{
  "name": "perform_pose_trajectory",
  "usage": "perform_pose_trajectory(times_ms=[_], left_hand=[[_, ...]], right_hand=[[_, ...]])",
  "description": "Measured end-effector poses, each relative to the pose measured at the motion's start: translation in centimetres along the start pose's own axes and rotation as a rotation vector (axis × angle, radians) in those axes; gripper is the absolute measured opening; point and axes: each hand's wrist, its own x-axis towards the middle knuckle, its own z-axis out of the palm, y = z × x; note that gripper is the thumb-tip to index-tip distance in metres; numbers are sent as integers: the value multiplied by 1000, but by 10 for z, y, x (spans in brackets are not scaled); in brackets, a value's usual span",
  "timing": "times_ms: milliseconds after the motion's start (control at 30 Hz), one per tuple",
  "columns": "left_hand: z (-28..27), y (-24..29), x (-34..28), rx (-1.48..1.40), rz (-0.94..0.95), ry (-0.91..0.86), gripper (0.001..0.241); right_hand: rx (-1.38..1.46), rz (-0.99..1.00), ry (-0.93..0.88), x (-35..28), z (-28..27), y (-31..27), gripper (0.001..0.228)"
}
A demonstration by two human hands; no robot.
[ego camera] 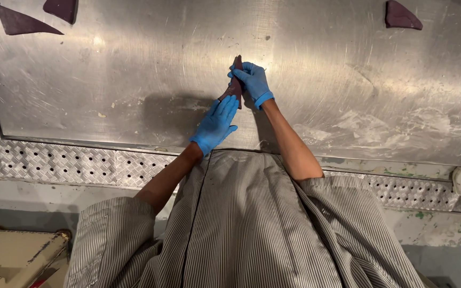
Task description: Rolling small triangular pieces of purple dough into crescent shapes and arranging them on a tray.
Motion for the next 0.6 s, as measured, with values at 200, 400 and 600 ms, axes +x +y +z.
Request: perform_pose_trajectory(times_ms=[200,400,600], left_hand=[[7,5,4,291,15,-186,85],[0,13,5,422,-16,-177,82],[-13,16,9,475,-4,-189,81]], right_hand=[[69,-58,51,5,3,-5,23],[80,-193,111,58,-10,-25,23],[-86,-362,134,103,-34,-50,23]])
